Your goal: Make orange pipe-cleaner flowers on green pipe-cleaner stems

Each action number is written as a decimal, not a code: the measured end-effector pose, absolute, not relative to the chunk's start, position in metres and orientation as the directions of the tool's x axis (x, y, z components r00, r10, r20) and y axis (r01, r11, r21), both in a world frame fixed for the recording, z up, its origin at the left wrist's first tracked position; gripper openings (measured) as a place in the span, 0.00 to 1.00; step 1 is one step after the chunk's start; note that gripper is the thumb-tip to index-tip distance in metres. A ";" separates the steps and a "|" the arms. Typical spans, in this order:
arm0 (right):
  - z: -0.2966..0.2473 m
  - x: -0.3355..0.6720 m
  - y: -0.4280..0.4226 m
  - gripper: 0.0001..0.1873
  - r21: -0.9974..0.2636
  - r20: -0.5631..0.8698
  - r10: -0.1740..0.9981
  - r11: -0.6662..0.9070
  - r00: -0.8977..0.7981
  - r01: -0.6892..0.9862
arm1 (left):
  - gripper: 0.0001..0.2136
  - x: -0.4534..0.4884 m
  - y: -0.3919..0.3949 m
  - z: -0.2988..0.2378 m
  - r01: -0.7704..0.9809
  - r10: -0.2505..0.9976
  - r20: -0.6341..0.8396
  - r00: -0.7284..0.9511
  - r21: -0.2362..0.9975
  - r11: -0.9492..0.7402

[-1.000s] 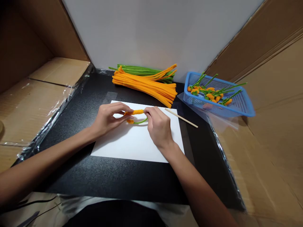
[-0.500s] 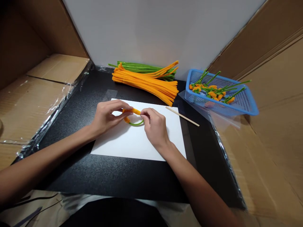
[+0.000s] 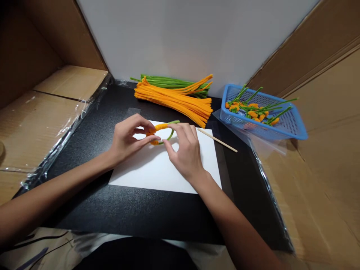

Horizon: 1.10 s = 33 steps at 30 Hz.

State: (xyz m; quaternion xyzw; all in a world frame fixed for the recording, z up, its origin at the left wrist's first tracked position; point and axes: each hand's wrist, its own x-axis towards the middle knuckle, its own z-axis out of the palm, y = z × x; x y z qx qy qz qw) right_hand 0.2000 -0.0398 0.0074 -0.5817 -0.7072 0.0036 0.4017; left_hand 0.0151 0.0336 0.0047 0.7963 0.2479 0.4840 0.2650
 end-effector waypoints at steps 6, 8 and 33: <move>0.012 0.201 -0.044 0.15 -0.246 0.692 0.702 0.449 -0.168 0.859 | 0.16 0.017 0.030 0.008 -0.003 0.617 0.596 0.513 0.721 -0.693; 0.012 0.202 -0.044 0.10 -0.238 0.686 0.699 0.479 -0.203 0.845 | 0.16 0.017 0.029 0.008 -0.014 0.626 0.579 0.522 0.740 -0.673; 0.010 0.203 -0.044 0.07 -0.249 0.668 0.727 0.420 -0.159 0.873 | 0.04 0.018 0.029 0.012 0.236 0.584 0.615 0.531 0.554 -0.798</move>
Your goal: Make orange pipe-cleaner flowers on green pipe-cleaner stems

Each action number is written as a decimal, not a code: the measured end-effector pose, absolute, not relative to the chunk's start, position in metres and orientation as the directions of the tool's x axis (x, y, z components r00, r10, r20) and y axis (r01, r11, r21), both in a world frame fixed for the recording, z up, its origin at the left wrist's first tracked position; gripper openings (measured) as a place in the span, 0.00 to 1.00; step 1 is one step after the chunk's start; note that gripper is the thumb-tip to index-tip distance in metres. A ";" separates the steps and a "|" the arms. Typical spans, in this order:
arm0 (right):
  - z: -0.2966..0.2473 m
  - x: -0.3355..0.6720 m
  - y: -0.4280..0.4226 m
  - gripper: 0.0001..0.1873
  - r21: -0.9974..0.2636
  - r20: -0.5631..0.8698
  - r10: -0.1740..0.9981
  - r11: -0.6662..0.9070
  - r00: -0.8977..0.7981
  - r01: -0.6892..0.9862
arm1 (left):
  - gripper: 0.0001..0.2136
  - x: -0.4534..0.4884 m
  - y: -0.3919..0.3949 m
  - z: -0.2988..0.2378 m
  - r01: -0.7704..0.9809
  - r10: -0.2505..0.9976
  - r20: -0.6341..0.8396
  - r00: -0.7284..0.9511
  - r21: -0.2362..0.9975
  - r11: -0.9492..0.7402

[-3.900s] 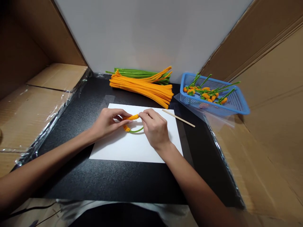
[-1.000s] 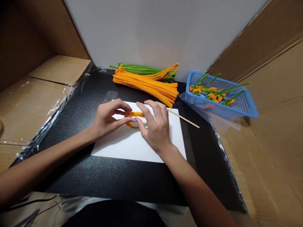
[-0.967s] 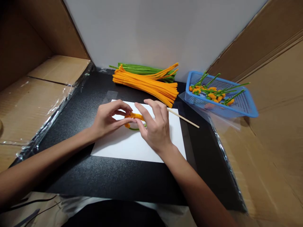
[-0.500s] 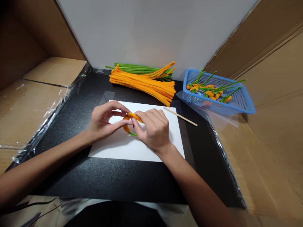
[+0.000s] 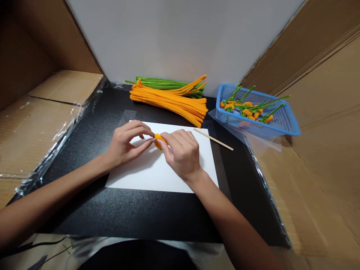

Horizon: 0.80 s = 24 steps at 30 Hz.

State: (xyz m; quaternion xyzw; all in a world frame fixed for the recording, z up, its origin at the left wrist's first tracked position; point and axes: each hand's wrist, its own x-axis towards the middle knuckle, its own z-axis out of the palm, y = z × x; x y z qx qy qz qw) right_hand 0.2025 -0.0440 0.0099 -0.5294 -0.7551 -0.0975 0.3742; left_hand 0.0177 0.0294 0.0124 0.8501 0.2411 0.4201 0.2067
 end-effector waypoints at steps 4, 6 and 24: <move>0.013 0.204 -0.041 0.07 -0.394 0.639 0.767 0.393 -0.059 0.831 | 0.05 0.018 0.030 0.013 0.259 0.661 0.574 0.483 0.628 -0.734; 0.015 0.207 -0.039 0.08 -0.517 0.589 0.806 0.331 0.047 0.789 | 0.05 0.018 0.033 0.013 0.259 0.745 0.508 0.432 0.722 -0.642; 0.010 0.240 -0.021 0.19 -0.597 0.438 0.879 0.127 0.190 0.792 | 0.05 -0.012 0.103 -0.006 0.104 0.991 0.072 0.112 0.991 -0.084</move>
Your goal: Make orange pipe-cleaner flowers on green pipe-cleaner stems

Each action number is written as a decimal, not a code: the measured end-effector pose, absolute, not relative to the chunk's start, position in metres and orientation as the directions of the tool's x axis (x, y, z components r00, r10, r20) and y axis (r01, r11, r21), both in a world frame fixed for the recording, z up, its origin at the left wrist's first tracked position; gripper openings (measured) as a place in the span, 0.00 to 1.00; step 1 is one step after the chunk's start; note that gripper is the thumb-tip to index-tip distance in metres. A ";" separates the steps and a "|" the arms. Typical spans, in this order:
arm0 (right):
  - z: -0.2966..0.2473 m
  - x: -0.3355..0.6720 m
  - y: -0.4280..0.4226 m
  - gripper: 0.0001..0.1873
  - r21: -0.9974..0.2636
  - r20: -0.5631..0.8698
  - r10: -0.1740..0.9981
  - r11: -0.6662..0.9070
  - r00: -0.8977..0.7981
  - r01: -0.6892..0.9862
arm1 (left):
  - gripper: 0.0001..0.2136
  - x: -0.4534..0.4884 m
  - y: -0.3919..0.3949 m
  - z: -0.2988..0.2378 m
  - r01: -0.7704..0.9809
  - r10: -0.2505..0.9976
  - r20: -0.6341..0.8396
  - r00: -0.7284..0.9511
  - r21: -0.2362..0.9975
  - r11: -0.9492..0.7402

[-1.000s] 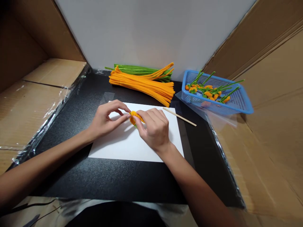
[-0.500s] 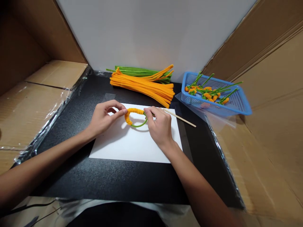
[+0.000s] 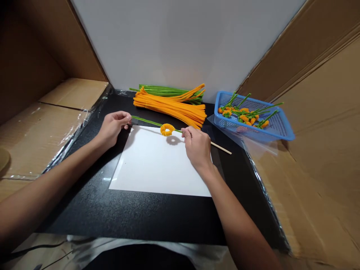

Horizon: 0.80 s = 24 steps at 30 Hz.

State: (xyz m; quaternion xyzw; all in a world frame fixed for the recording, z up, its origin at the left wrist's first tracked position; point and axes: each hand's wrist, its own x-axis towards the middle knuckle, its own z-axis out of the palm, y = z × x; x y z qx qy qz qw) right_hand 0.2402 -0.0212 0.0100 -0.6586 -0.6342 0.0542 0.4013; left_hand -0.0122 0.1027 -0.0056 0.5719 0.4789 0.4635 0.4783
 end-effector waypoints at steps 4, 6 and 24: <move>0.009 0.242 -0.020 0.19 -0.601 0.373 0.902 0.057 0.216 0.797 | 0.05 -0.022 0.110 -0.005 0.284 0.984 0.154 0.092 0.943 -0.174; 0.007 0.240 -0.020 0.19 -0.599 0.316 0.926 0.027 0.206 0.800 | 0.04 -0.021 0.104 -0.004 0.489 0.957 0.260 0.133 0.822 -0.291; 0.002 0.222 -0.026 0.07 -0.431 0.302 0.945 0.250 -0.123 0.867 | 0.12 0.007 0.055 0.003 0.573 0.731 0.156 0.664 0.522 -0.632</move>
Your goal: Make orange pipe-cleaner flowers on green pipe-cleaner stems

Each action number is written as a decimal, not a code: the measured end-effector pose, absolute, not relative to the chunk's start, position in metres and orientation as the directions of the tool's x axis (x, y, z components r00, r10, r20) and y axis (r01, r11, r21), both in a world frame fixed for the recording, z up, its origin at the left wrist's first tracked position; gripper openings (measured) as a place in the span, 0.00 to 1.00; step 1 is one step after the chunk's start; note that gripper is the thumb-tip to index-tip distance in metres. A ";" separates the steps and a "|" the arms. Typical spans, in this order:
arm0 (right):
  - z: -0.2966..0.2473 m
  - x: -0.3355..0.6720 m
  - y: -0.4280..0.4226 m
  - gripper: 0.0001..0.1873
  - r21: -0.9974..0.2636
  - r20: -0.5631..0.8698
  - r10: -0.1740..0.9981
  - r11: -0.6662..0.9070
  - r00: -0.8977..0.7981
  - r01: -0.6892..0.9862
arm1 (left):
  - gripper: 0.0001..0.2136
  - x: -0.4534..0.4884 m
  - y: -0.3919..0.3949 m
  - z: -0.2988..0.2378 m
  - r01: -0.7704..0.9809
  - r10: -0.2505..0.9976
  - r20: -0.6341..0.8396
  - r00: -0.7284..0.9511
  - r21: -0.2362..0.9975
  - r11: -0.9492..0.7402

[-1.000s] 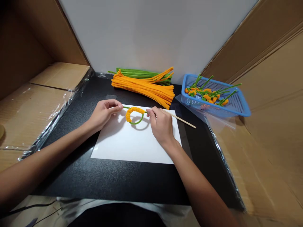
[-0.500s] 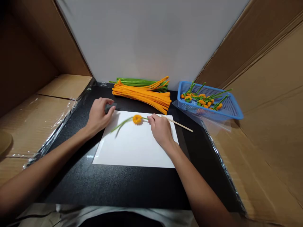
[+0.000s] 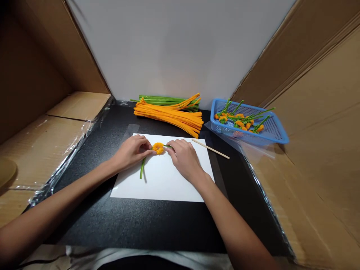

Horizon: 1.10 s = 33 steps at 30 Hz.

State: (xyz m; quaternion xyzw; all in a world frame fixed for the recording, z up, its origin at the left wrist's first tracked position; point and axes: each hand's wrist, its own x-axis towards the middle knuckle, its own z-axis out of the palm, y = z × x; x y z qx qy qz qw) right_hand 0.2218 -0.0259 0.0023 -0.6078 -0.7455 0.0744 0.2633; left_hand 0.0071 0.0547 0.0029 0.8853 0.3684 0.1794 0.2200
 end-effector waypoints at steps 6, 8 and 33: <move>-0.001 0.222 -0.027 0.08 -0.353 0.317 0.925 0.320 -0.209 0.879 | 0.11 0.010 0.048 0.008 0.570 0.711 0.096 0.697 0.526 -0.631; -0.002 0.224 -0.027 0.08 -0.322 0.332 0.915 0.337 -0.228 0.885 | 0.10 0.009 0.048 0.011 0.548 0.676 0.045 0.735 0.547 -0.632; 0.011 0.226 -0.029 0.11 -0.172 0.338 0.889 0.382 -0.310 0.908 | 0.22 0.000 0.054 0.024 0.322 0.575 0.171 0.800 0.687 -0.651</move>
